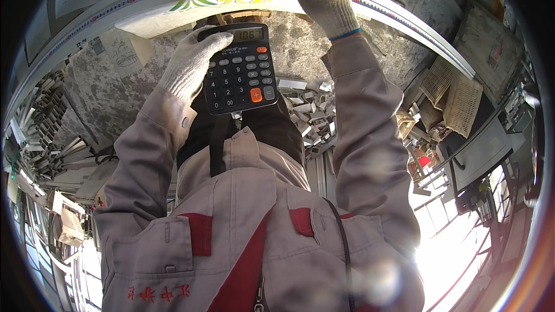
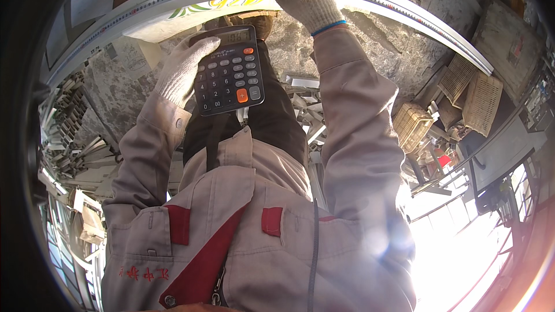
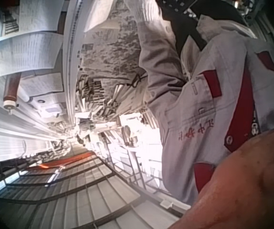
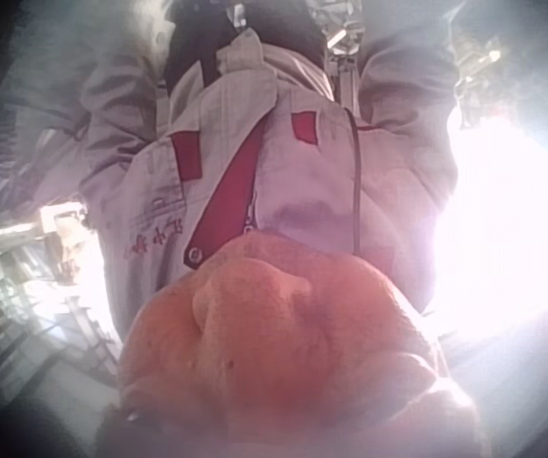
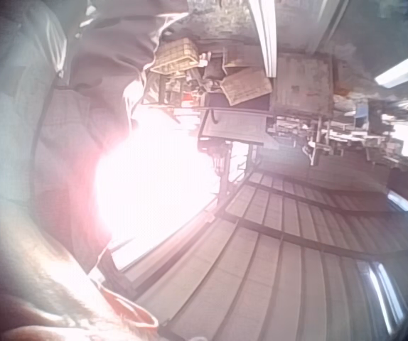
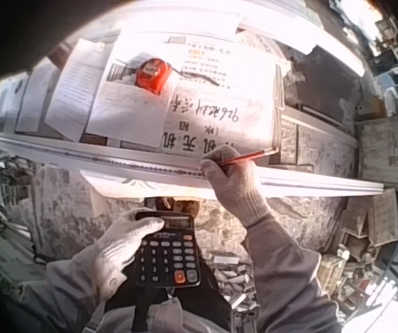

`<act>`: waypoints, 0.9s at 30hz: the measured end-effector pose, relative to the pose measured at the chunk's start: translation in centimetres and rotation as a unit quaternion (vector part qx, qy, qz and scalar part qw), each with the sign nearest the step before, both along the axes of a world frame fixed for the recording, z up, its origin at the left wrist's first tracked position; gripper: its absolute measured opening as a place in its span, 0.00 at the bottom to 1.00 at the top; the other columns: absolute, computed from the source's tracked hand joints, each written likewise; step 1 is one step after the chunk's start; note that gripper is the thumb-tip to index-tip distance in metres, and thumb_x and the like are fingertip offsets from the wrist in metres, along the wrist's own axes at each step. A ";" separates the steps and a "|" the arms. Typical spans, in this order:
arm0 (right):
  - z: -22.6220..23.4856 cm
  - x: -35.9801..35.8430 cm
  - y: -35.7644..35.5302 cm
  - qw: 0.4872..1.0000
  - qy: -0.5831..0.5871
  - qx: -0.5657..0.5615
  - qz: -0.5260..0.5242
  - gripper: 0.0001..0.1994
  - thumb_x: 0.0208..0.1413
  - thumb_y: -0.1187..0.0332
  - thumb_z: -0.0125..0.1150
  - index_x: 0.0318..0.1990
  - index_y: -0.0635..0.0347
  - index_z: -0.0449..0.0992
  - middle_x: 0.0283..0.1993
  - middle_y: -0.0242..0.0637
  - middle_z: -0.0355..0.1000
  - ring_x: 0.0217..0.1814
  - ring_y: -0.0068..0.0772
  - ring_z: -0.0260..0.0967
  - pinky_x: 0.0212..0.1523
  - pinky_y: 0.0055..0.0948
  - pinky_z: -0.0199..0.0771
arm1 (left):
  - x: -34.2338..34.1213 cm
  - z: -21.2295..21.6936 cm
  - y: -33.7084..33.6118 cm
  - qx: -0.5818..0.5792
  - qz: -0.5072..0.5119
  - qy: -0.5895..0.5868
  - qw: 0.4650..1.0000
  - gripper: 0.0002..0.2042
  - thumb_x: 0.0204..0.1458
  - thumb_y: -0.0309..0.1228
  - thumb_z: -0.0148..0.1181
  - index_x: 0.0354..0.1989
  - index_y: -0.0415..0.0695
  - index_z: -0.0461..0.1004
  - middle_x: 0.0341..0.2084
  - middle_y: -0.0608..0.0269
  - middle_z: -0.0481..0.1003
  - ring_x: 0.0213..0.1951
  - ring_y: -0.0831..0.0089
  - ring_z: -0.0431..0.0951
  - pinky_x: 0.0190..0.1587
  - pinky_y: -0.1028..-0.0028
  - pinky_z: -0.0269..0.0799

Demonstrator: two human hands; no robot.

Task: The person measures a long white profile with a tape measure and marks it with a red pen. They then use a calculator to perform calculations and record the results on a nearby paper. The person repeats this cycle of measuring, calculating, and writing multiple times.

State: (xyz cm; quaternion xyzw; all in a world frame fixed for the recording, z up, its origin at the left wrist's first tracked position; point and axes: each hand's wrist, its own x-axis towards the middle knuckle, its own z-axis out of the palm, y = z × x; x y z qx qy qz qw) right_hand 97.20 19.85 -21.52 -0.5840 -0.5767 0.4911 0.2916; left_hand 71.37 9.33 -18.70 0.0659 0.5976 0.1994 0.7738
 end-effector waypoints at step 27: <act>-0.5 -0.1 -0.4 0.999 0.017 0.041 -0.006 0.04 0.66 0.71 0.68 0.42 0.61 0.79 0.32 0.32 0.76 0.35 0.23 0.72 0.38 0.29 0.76 | -0.1 0.3 0.4 0.011 -0.008 0.002 1.000 0.18 0.63 0.30 0.68 0.59 0.38 0.79 0.44 0.58 0.85 0.37 0.75 0.87 0.39 0.75 0.87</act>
